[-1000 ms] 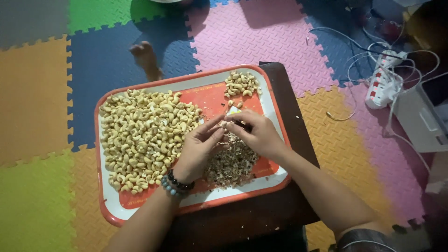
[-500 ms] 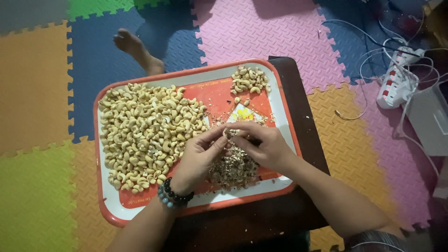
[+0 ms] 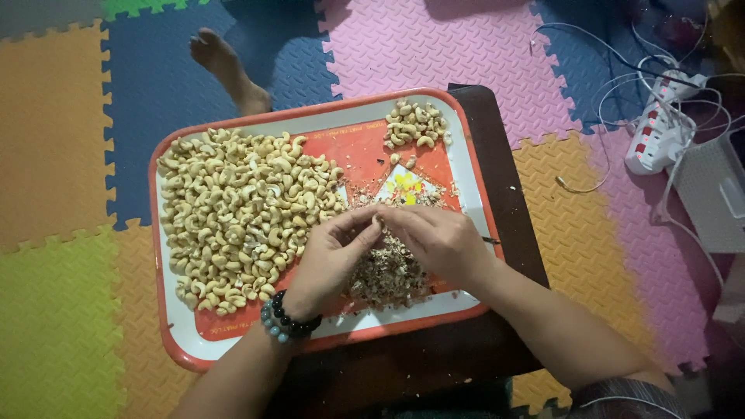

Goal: Manually removing the thin skin from cashew nuts and sorting them into piles on a tray.

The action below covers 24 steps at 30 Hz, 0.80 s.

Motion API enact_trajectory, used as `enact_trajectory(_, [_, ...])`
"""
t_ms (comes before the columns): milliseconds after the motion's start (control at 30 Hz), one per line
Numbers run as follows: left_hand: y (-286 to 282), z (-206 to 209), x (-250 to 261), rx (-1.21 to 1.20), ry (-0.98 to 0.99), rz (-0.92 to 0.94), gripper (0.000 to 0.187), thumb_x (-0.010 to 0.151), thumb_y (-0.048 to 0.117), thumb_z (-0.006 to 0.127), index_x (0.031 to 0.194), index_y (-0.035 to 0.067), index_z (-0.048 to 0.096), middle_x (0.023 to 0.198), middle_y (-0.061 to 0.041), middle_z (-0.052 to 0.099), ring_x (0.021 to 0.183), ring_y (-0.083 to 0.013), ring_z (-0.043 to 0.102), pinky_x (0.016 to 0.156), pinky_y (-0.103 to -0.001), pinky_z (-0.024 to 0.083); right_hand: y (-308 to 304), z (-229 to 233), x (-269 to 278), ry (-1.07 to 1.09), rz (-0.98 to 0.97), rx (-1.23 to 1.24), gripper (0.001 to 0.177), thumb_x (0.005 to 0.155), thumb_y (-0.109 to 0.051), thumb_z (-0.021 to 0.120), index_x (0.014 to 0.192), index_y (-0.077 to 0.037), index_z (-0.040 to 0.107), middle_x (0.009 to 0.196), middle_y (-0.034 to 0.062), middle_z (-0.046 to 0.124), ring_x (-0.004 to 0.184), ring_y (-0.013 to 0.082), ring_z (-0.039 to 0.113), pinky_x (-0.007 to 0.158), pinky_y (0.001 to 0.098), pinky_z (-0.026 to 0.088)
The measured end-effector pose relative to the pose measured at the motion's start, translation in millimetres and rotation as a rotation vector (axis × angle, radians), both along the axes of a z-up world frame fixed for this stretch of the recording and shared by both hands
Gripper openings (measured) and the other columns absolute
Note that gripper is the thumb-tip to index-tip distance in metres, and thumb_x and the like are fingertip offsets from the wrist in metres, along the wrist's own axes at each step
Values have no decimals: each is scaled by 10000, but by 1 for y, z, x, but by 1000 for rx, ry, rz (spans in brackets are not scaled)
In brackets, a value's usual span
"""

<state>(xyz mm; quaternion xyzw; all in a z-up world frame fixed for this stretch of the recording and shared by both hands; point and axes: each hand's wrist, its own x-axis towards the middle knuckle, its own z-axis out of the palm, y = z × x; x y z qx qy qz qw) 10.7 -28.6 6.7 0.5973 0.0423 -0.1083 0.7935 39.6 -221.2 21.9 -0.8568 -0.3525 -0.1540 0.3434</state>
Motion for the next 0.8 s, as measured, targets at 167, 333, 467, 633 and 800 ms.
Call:
enact_trajectory(167, [1,-10,2,-26,41,16,331,966,100,683,1273,-23,704,1105,-130,771,914,-139,687,837,-358,637,1,-4,1,220,26,166,265,954,-70,691,1214,-112,720,830,90,794,621,195,740,545,267,583])
enact_trajectory(333, [5,-17,3,26,-26,-8,329,971,76,676,1288,-7,704,1143,-146,770,941,-145,677,847,-371,629,0,-8,1,438,48,289,321,948,-88,697,1263,-147,696,817,75,799,640,183,745,593,295,603])
enact_trajectory(467, [4,-14,2,64,-62,-14,316,971,83,681,1277,7,713,1076,-124,778,920,-123,680,829,-345,632,0,-13,1,375,55,270,304,951,-103,699,1252,-144,695,826,70,800,659,182,758,571,284,610])
enact_trajectory(633, [1,-7,0,40,-23,-11,324,964,87,690,1264,-31,706,1084,-152,780,916,-152,689,816,-354,623,1,-1,-1,172,14,127,277,964,-84,677,1235,-124,718,880,83,810,589,169,734,531,265,592])
enact_trajectory(800, [-3,-6,-3,0,91,-6,335,961,106,701,1265,-35,710,1065,-141,776,904,-145,682,821,-367,625,-1,-3,1,24,-2,-32,257,1008,-105,628,1249,-106,715,829,110,781,605,161,722,519,210,574])
